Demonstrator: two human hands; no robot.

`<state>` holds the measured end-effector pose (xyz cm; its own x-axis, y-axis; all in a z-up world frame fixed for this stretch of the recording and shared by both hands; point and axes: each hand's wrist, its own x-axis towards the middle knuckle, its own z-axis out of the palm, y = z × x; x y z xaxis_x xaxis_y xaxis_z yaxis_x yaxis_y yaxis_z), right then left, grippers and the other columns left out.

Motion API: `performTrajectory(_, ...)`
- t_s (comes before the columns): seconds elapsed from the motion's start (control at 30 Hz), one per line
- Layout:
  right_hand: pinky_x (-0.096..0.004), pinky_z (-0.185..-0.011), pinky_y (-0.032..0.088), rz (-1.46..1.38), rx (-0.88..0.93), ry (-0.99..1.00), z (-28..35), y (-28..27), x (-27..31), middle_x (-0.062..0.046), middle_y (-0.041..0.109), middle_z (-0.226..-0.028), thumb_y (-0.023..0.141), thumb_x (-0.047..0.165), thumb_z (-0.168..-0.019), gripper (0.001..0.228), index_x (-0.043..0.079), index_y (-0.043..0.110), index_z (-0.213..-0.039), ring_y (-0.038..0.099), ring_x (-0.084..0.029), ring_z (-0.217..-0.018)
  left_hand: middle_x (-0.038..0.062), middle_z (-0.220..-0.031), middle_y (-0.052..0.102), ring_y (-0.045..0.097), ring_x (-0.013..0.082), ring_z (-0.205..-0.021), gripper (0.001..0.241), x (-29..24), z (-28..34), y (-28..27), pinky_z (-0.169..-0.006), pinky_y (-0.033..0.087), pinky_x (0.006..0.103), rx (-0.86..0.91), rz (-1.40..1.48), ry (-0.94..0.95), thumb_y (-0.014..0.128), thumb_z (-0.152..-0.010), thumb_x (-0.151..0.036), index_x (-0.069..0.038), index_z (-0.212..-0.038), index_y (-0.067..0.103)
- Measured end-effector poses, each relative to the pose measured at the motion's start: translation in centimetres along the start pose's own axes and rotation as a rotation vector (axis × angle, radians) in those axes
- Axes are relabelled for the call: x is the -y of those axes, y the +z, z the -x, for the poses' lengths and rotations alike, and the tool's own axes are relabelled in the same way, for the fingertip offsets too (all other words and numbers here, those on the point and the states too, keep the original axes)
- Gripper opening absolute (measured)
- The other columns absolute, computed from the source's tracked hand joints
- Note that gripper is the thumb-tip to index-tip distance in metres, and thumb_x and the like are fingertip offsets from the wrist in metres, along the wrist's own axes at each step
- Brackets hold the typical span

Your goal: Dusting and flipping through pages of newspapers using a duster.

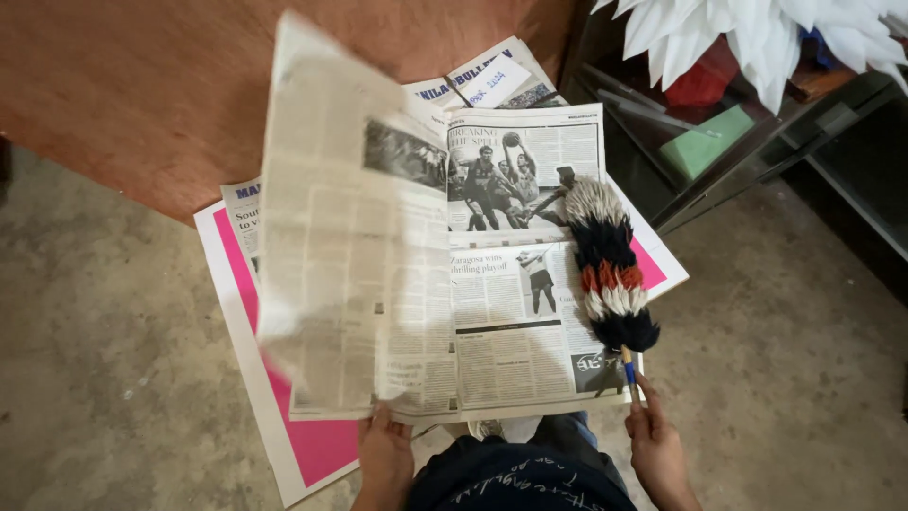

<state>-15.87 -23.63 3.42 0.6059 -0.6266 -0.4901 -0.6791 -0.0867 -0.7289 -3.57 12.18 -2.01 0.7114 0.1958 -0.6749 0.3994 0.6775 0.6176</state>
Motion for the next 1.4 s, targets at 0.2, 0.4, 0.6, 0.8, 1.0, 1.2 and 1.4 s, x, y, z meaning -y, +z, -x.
performTrajectory(0.2, -0.037, -0.06, 0.044, 0.068, -0.035, -0.022, -0.3, 0.2, 0.2, -0.013, 0.061, -0.071, 0.049, 0.013, -0.105, 0.052, 0.022, 0.051, -0.155, 0.052, -0.023, -0.063, 0.022, -0.113, 0.06, 0.062, 0.0322, -0.102, 0.015, 2.1, -5.4, -6.1, -0.089, 0.055, 0.0438, -0.129, 0.044, 0.025, 0.054, -0.102, -0.004, 0.005, -0.111, 0.046)
performTrajectory(0.4, -0.038, -0.059, 0.048, 0.425, -0.028, -0.139, 0.4, 1.7, 2.3, -0.005, 0.067, -0.081, 0.051, 0.026, -0.102, 0.059, 0.041, 0.041, -0.158, 0.06, -0.022, -0.067, 0.023, -0.102, 0.063, 0.059, 0.0289, -0.079, 0.031, -1.7, -6.0, -5.2, -0.065, 0.052, 0.0374, -0.149, -0.261, 0.065, 0.066, -0.099, -0.011, 0.011, -0.118, 0.057)
performTrajectory(0.6, -0.029, -0.049, 0.054, 0.744, 0.467, -0.736, 0.7, 7.1, 7.7, 0.002, 0.075, -0.108, 0.055, 0.012, -0.09, 0.072, 0.047, 0.04, -0.152, 0.065, -0.017, -0.057, 0.02, -0.107, 0.063, 0.064, 0.0313, -0.095, 0.029, -2.3, -7.1, -5.8, -0.084, 0.059, 0.038, -0.245, -0.345, 0.03, 0.072, -0.095, -0.01, 0.011, -0.112, 0.059)
performTrajectory(0.8, -0.039, -0.062, 0.056, 1.098, 0.703, -0.872, -2.0, 11.3, 8.8, -0.005, 0.062, -0.098, 0.051, 0.012, -0.095, 0.072, 0.044, 0.033, -0.157, 0.063, -0.025, -0.068, 0.02, -0.103, 0.067, 0.062, 0.0283, -0.087, 0.025, -2.3, -6.5, -5.6, -0.074, 0.052, 0.0354, -0.259, -0.378, 0.051, 0.068, -0.094, -0.006, 0.01, -0.113, 0.065)
performTrajectory(1.0, -0.033, -0.058, 0.062, 0.927, 0.247, -0.732, -5.3, 9.9, 10.1, -0.006, 0.07, -0.102, 0.05, 0.017, -0.101, 0.063, 0.036, 0.034, -0.159, 0.066, -0.019, -0.062, 0.02, -0.11, 0.067, 0.064, 0.0287, -0.092, 0.026, -3.3, -5.0, -3.8, -0.08, 0.054, 0.0365, -0.243, -0.304, 0.007, 0.068, -0.096, -0.003, 0.011, -0.117, 0.064)
performTrajectory(1.2, -0.022, -0.044, 0.059, 1.003, 0.488, -0.666, -1.8, 12.3, 16.6, -0.011, 0.053, -0.139, 0.034, 0.008, -0.102, 0.072, 0.042, 0.015, -0.163, 0.066, -0.015, -0.061, 0.022, -0.108, 0.066, 0.066, 0.0311, -0.095, 0.024, -2.2, -6.3, -5.2, -0.084, 0.057, 0.0374, -0.237, -0.269, 0.03, 0.07, -0.095, -0.003, 0.012, -0.112, 0.062)
performTrajectory(1.4, -0.022, -0.043, 0.052, 1.331, 0.665, -0.869, -7.2, 15.6, 18.4, -0.021, 0.046, -0.146, 0.024, 0.014, -0.106, 0.069, 0.05, 0.005, -0.162, 0.064, -0.017, -0.067, 0.023, -0.111, 0.064, 0.065, 0.0317, -0.098, 0.025, -3.0, -5.6, -4.4, -0.087, 0.055, 0.0359, -0.256, -0.265, 0.002, 0.067, -0.097, -0.002, 0.014, -0.115, 0.06)
